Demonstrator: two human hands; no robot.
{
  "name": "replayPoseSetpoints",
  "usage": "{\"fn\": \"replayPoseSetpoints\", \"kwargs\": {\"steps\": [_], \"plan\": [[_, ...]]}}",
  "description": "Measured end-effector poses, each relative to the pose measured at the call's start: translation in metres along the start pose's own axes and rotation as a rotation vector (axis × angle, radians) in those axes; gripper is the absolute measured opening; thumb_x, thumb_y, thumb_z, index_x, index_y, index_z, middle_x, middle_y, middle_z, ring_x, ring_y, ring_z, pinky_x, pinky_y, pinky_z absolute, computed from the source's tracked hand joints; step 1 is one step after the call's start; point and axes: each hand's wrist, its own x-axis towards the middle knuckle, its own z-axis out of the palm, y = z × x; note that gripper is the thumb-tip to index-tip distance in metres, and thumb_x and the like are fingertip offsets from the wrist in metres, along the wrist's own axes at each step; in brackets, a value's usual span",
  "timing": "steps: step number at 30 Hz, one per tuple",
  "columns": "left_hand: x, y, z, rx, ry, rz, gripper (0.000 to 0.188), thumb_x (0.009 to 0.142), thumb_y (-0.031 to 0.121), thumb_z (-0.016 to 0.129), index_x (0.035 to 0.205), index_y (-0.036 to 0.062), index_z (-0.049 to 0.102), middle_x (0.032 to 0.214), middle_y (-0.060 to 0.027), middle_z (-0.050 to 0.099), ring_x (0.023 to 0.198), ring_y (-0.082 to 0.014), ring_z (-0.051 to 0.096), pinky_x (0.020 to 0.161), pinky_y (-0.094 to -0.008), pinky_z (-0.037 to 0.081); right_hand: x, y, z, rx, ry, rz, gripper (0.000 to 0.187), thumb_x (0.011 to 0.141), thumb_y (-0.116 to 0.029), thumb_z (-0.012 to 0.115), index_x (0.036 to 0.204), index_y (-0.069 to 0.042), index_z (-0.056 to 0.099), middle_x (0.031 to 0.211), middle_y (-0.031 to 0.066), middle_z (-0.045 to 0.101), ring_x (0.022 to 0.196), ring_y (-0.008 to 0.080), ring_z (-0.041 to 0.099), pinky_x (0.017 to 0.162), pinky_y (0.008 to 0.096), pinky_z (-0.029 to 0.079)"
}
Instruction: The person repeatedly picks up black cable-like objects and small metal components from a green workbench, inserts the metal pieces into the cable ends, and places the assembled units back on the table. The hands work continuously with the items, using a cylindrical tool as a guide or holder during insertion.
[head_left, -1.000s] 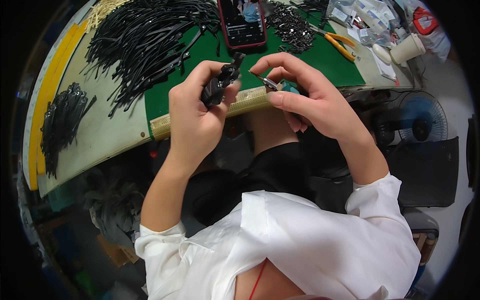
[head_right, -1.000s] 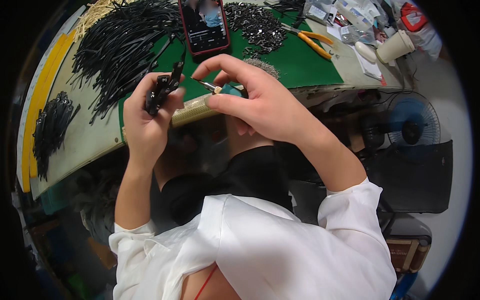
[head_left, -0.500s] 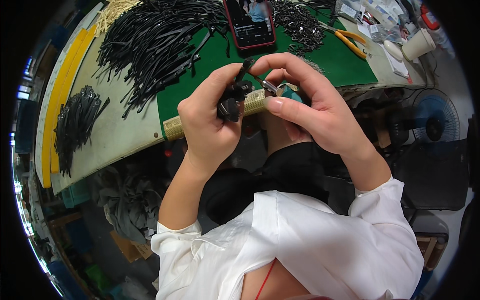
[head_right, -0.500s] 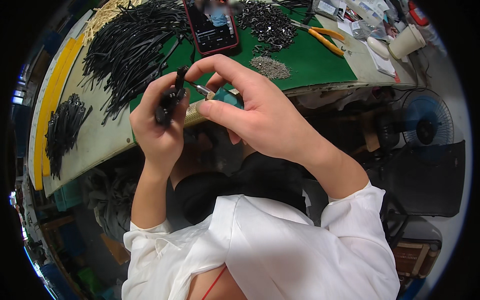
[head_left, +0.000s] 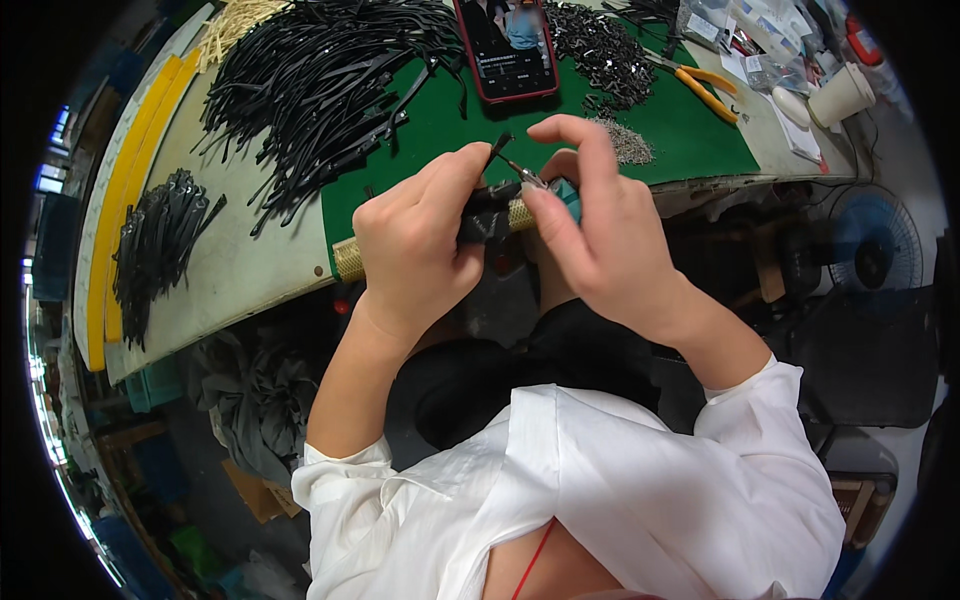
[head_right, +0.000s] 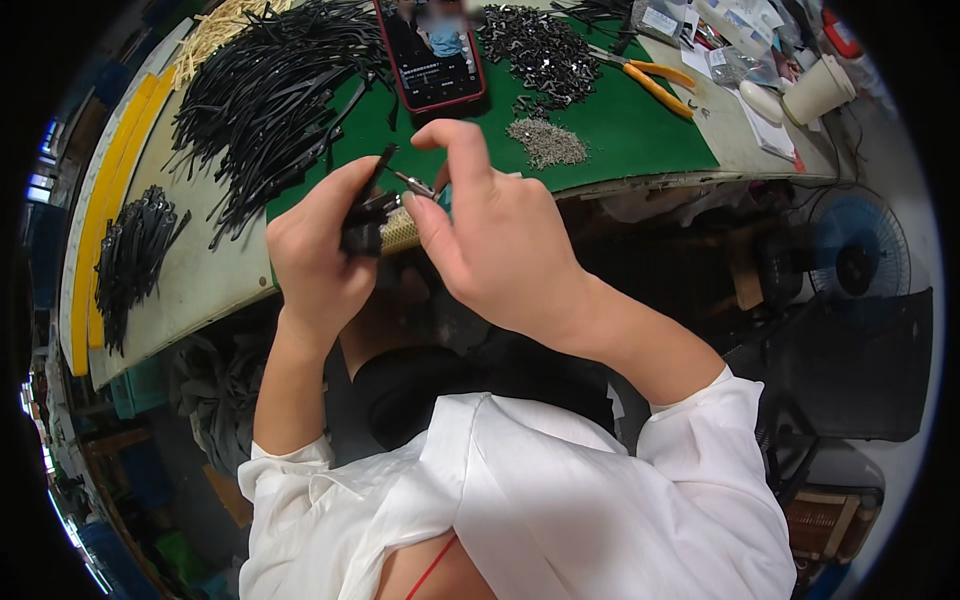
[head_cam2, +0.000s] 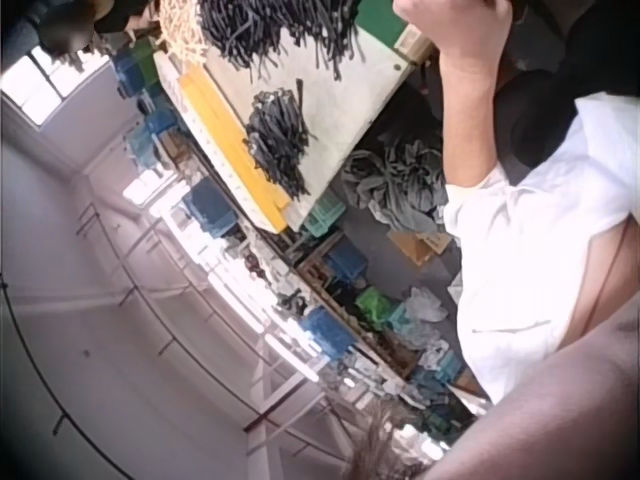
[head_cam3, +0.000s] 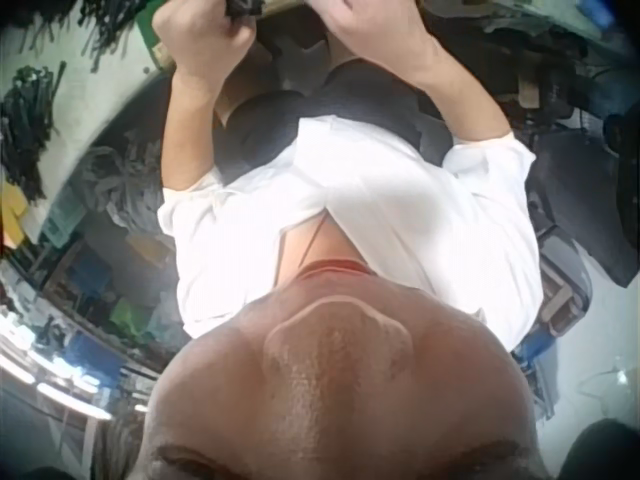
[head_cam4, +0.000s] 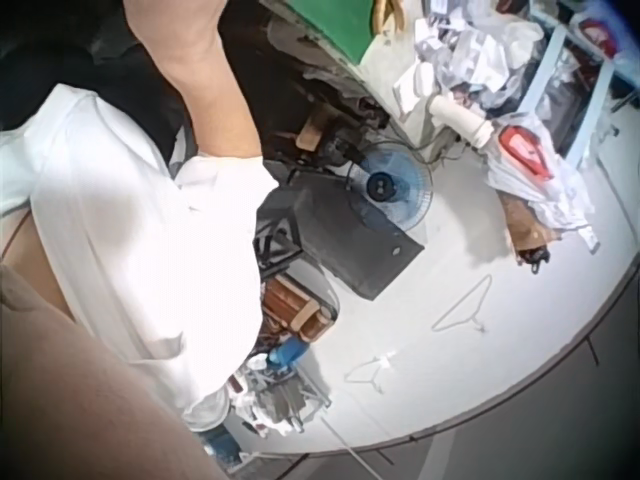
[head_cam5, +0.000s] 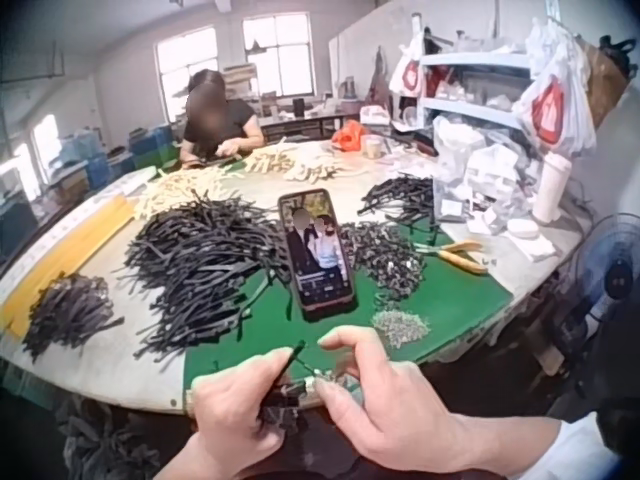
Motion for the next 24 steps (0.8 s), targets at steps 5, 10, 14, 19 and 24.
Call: {"fn": "replayPoseSetpoints", "kwargs": {"steps": [5, 10, 14, 19, 24], "plan": [[-0.001, 0.000, 0.001, 0.209, -0.109, -0.092, 0.041, 0.065, 0.000, 0.065, 0.106, 0.0051, 0.060, 0.079, -0.0118, 0.067, 0.066, -0.0323, 0.066, 0.056, -0.0396, 0.051, -0.004, 0.007, 0.009, -0.307, -0.058, -0.081, 0.058, 0.084, -0.017, 0.072, 0.131, 0.002, 0.042, 0.081, 0.0173, 0.066, 0.065, 0.0357, 0.066, 0.057, 0.0413, 0.052], [0.043, -0.052, 0.005, 0.512, -0.116, -0.261, 0.033, 0.080, 0.000, 0.062, 0.112, 0.0077, 0.058, 0.084, -0.0173, 0.069, 0.077, -0.0380, 0.067, 0.068, -0.0451, 0.052, -0.013, 0.018, -0.004, -0.241, -0.116, 0.041, 0.060, 0.085, -0.020, 0.073, 0.132, 0.000, 0.041, 0.082, 0.0197, 0.065, 0.064, 0.0376, 0.065, 0.058, 0.0431, 0.051], [0.084, -0.122, 0.017, 0.609, -0.360, -0.320, 0.017, 0.076, 0.010, 0.062, 0.087, -0.0009, 0.070, 0.087, -0.0208, 0.071, 0.083, -0.0402, 0.070, 0.074, -0.0471, 0.057, -0.017, 0.023, -0.013, -0.178, -0.139, 0.115, 0.058, 0.086, -0.019, 0.072, 0.132, -0.003, 0.042, 0.084, 0.0188, 0.066, 0.068, 0.0394, 0.066, 0.061, 0.0455, 0.051], [0.103, -0.146, 0.035, 0.596, -0.615, -0.489, 0.029, 0.073, 0.020, 0.068, 0.093, 0.0004, 0.074, 0.093, -0.0207, 0.073, 0.091, -0.0356, 0.071, 0.079, -0.0440, 0.059, -0.015, 0.033, -0.035, -0.211, -0.094, 0.153, 0.051, 0.086, -0.016, 0.070, 0.128, -0.005, 0.045, 0.087, 0.0189, 0.066, 0.076, 0.0408, 0.066, 0.066, 0.0458, 0.051], [0.109, -0.136, 0.025, 0.565, -0.688, -0.463, 0.032, 0.069, 0.025, 0.074, 0.089, 0.0007, 0.073, 0.091, -0.0192, 0.072, 0.089, -0.0351, 0.071, 0.079, -0.0440, 0.058, -0.009, 0.050, -0.064, -0.276, -0.153, 0.194, 0.043, 0.085, -0.015, 0.066, 0.123, -0.004, 0.049, 0.093, 0.0188, 0.065, 0.085, 0.0407, 0.066, 0.075, 0.0445, 0.051]]}}
